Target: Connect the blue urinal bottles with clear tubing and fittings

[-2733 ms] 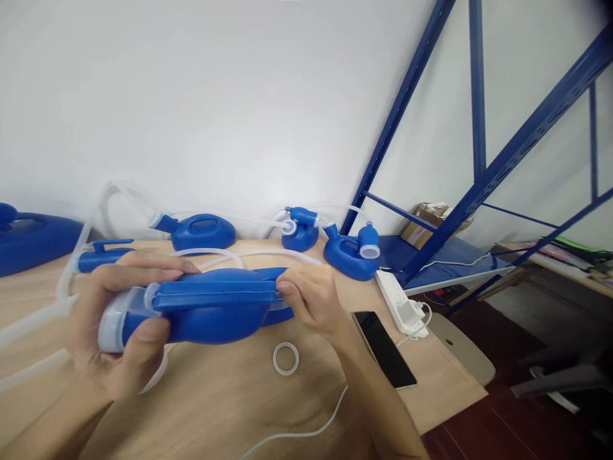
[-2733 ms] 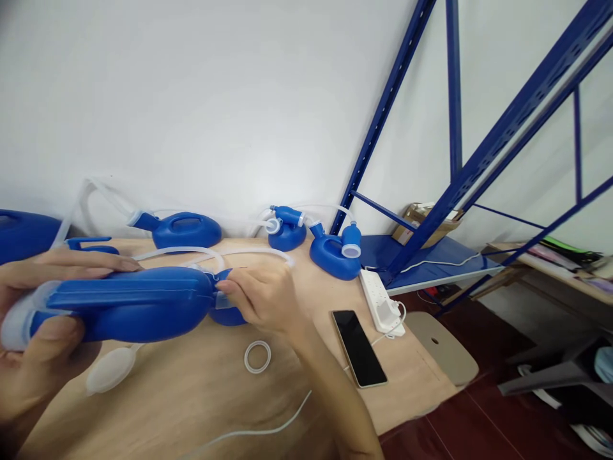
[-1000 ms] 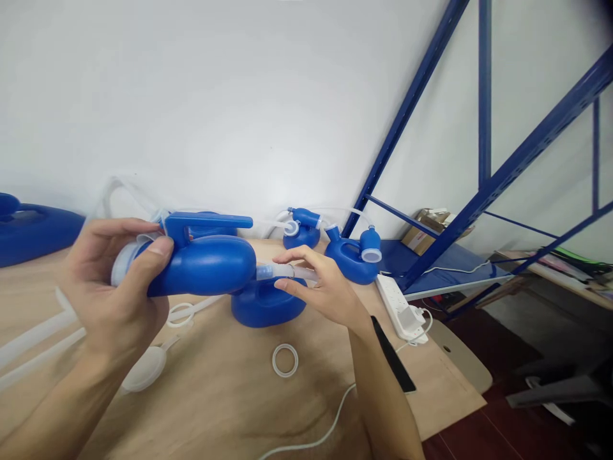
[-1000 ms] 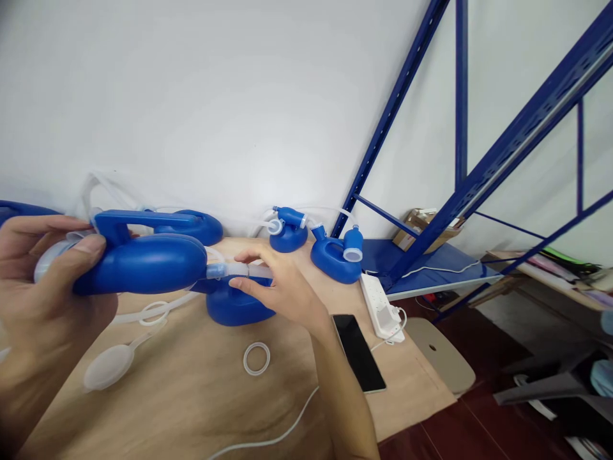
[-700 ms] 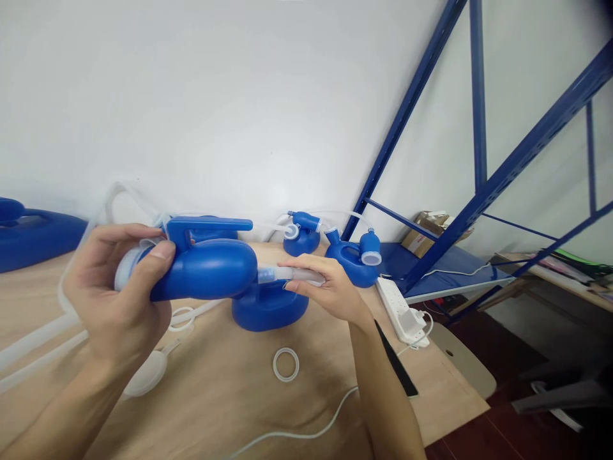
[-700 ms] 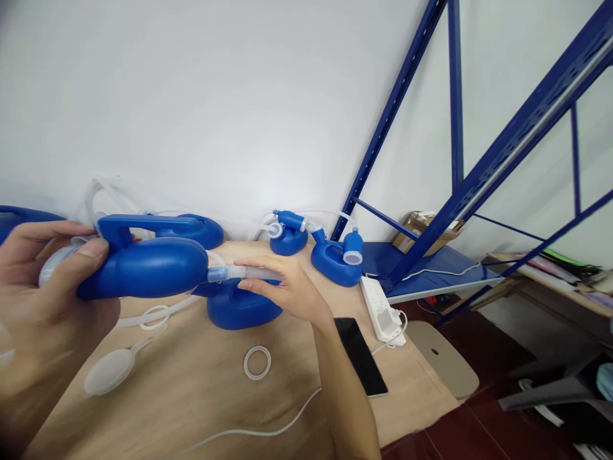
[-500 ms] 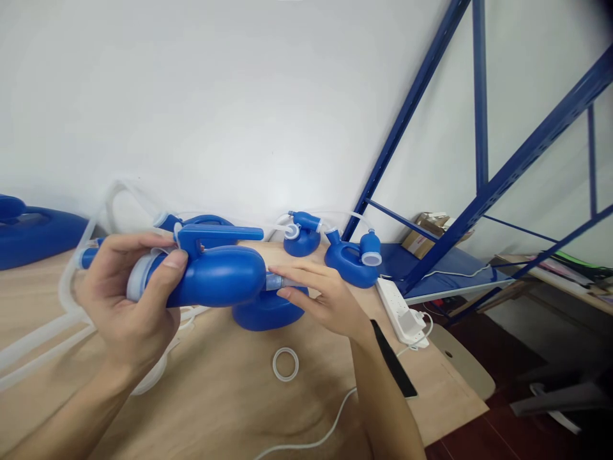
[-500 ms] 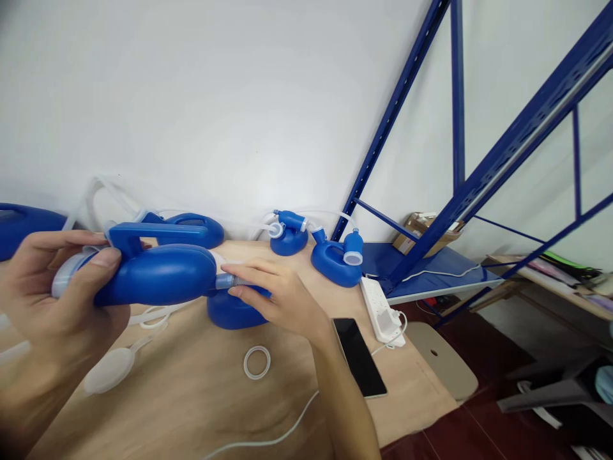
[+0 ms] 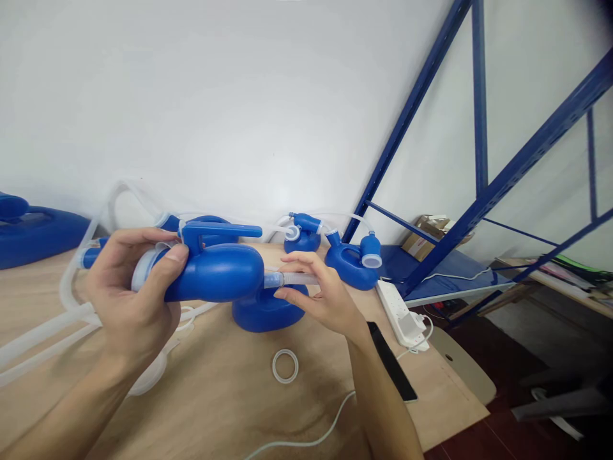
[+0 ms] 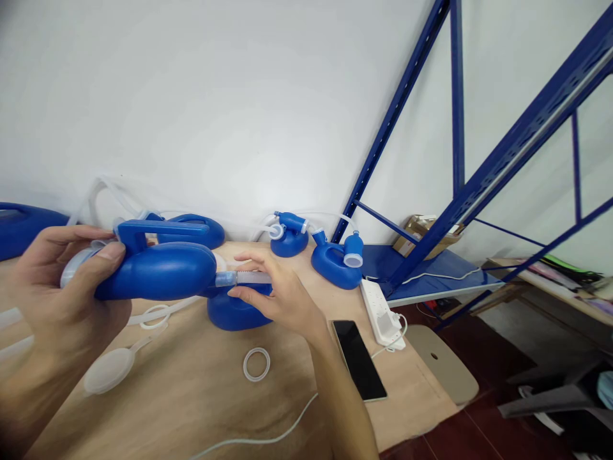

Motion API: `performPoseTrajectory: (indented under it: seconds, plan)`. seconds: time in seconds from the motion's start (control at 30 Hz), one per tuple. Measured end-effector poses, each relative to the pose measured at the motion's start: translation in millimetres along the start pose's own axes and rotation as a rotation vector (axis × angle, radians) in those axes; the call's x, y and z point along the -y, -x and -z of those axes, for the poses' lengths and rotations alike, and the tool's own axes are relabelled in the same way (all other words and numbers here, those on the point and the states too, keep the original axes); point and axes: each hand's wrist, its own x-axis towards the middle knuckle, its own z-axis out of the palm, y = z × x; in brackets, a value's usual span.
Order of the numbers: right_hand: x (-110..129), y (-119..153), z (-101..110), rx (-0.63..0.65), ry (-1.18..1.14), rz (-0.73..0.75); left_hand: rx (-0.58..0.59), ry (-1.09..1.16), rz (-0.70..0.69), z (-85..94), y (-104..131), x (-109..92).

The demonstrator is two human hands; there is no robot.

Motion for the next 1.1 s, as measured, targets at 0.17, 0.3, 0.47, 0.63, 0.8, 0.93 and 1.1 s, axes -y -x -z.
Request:
performPoseTrajectory:
  seconds: [0.17, 0.3, 0.47, 0.63, 0.8, 0.93, 1.1]
  plan:
    - [-6.6, -2.8, -2.6, -0.043, -0.042, 0.169, -0.003, -0.015, -0.004, 1.2, -0.9, -1.2]
    - [-8.9, -5.8, -5.4, -0.066, -0.104, 0.241, -0.037, -0.002, 0.000, 0.1, -2.0, -3.1]
    - [-9.3, -7.3, -10.7, -0.100, -0.202, 0.118, -0.066, -0.003, 0.022, -2.6, 2.4, -1.7]
    - [-10.2, -7.3, -18.0, -0.091, -0.274, 0.020, -0.120, -0.018, -0.023, -4.1, 5.3, -3.3]
    - [-4.9, -8.8, -23.7, -0.127, -0.379, -0.095, -0.164, -0.001, -0.229, -3.8, 8.5, -2.0]
    - [0.5, -10.3, -24.8, -0.140, -0.509, -0.181, -0.150, 0.067, -0.378, -6.2, 12.0, 3.3]
    - [2.0, -9.3, -27.7, -0.163, -0.587, -0.244, -0.217, 0.071, -0.563, -10.9, 11.5, 14.0]
